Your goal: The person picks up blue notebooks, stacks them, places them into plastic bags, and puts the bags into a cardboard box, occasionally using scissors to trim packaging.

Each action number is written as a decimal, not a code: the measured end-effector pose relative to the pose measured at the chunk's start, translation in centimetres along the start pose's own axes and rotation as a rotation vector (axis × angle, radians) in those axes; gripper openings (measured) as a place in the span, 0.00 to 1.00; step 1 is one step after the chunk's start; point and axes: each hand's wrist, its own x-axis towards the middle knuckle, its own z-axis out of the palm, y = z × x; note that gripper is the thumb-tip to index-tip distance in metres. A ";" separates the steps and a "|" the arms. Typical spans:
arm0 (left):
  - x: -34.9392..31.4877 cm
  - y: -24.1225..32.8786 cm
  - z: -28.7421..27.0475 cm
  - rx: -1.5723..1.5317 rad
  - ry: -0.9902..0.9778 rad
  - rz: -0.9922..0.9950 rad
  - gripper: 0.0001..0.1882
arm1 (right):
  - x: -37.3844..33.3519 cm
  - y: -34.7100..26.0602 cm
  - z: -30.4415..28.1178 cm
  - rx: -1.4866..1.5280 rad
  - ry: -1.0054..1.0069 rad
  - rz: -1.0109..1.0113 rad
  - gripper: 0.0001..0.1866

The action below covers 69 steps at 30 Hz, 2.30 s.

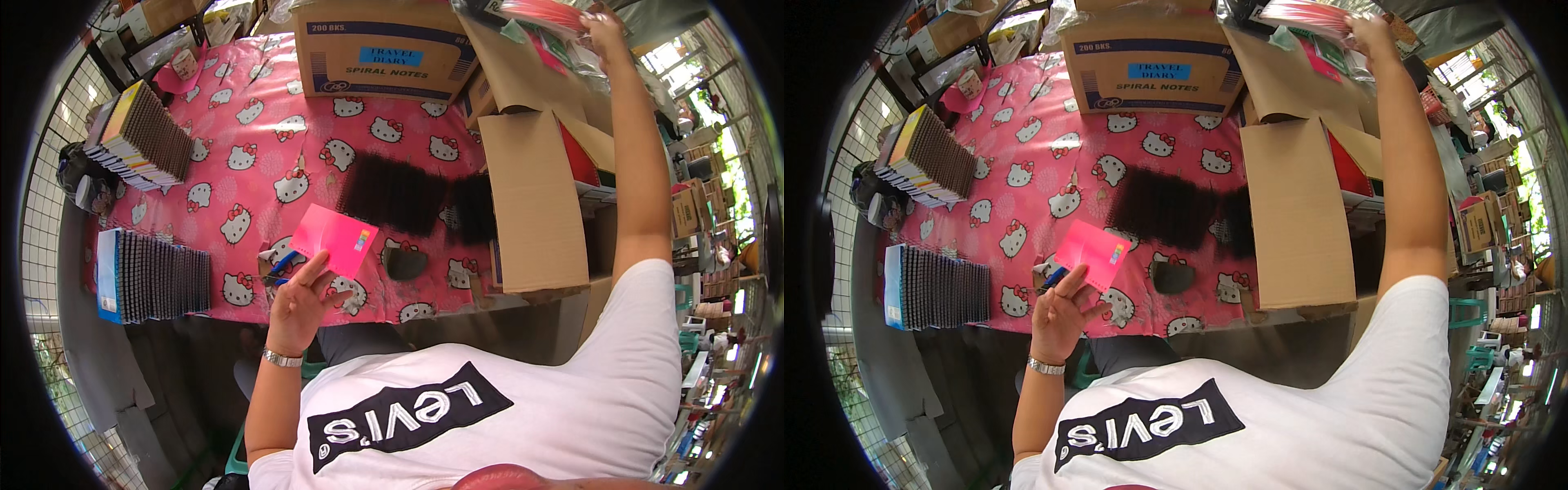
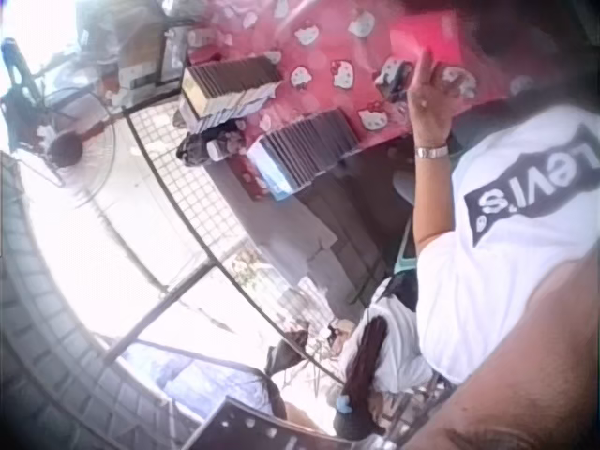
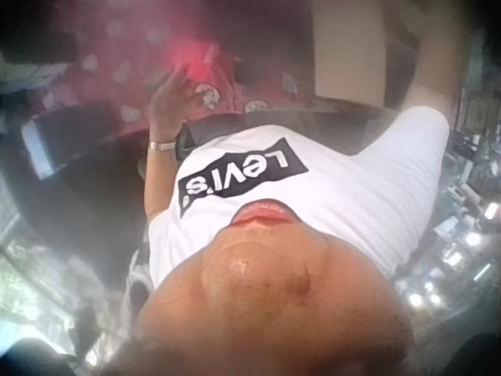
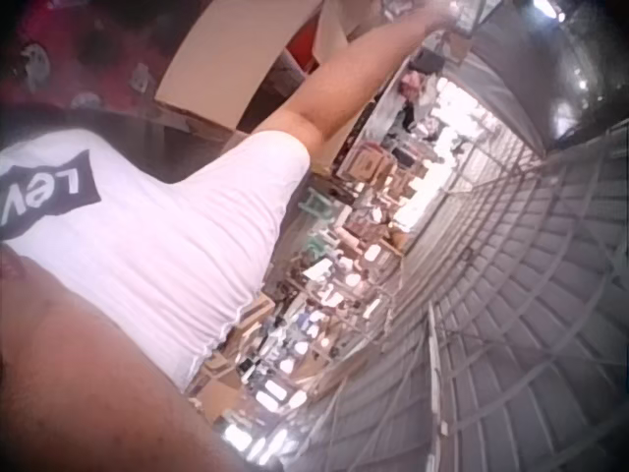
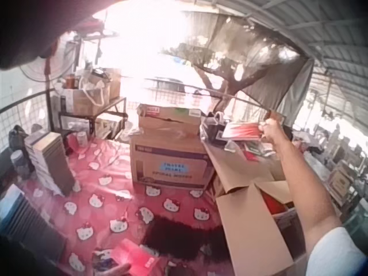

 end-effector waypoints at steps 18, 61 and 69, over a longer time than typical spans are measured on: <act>-8.3 -4.2 -3.6 0.271 0.699 0.113 0.14 | -6.8 -6.0 13.9 0.191 -0.172 -0.316 0.18; -72.2 -41.7 13.4 -1.303 2.939 1.568 0.12 | -52.1 5.8 44.4 -0.296 -0.852 -0.890 0.30; -66.0 -37.9 6.4 -1.030 2.623 1.469 0.09 | -51.8 6.9 44.8 -0.302 -0.799 -0.912 0.28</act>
